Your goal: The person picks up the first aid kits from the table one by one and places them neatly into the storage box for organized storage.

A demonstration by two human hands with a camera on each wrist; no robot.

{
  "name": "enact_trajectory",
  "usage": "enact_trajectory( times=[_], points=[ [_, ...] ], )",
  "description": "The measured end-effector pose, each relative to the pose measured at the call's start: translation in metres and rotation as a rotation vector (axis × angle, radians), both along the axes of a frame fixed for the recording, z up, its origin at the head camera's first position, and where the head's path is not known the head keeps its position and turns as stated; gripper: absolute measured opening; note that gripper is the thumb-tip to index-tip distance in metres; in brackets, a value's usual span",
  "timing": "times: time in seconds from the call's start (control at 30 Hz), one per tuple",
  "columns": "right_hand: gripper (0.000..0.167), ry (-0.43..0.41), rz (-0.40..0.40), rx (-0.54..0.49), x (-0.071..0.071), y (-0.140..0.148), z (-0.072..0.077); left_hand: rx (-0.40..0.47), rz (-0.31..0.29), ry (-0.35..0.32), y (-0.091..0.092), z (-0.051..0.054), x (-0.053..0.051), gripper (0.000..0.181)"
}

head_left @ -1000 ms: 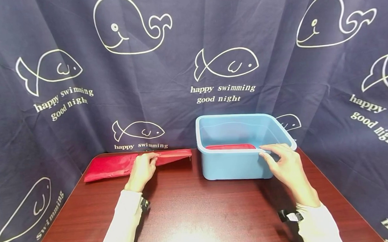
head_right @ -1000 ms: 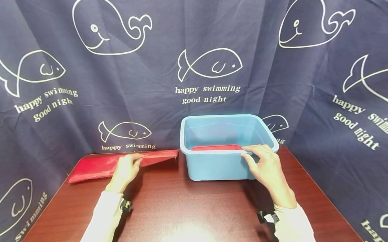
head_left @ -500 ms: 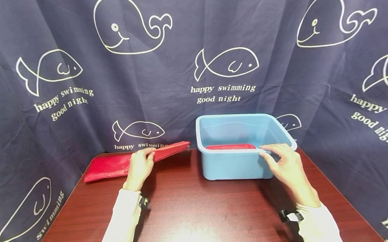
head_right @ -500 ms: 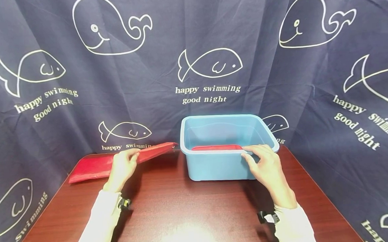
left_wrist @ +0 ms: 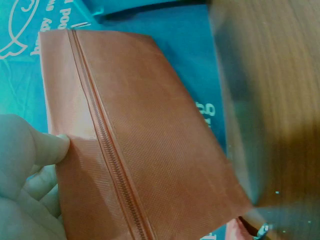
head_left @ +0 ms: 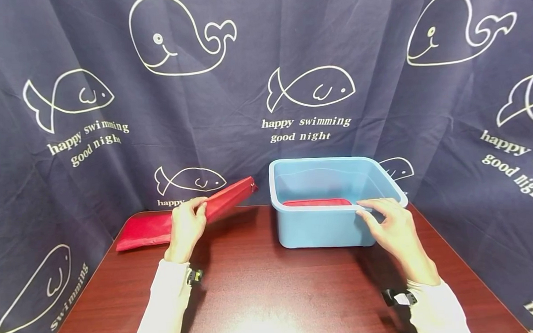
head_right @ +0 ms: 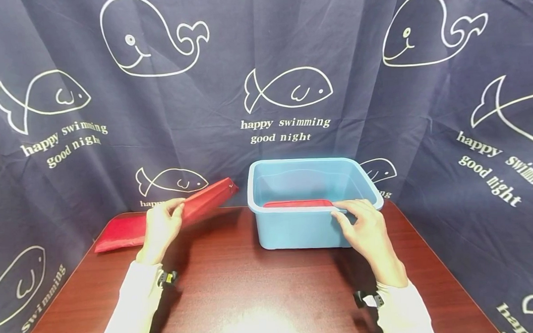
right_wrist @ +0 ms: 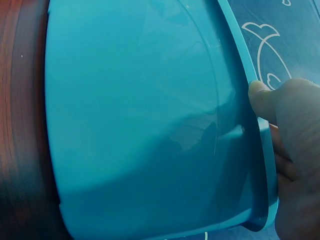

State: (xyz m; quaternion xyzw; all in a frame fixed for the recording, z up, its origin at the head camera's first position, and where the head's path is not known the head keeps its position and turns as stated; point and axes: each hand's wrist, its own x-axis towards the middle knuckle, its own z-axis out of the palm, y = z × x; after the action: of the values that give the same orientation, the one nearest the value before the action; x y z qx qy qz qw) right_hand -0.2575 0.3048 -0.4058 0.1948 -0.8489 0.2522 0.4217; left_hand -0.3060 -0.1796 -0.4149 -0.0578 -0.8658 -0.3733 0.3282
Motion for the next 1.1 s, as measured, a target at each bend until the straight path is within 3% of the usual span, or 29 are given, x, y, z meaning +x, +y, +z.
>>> enact_trajectory(
  times=[0.67,1.1],
  points=[
    [0.029,0.016,-0.002,0.005,0.001,0.001,0.002,0.072,0.042,0.101,0.005,0.026,0.013,0.02],
    [0.028,0.024,0.008,-0.002,0.001,-0.001,0.002,0.12,0.061,0.172,0.015,0.064,0.038,0.02]
  ],
)
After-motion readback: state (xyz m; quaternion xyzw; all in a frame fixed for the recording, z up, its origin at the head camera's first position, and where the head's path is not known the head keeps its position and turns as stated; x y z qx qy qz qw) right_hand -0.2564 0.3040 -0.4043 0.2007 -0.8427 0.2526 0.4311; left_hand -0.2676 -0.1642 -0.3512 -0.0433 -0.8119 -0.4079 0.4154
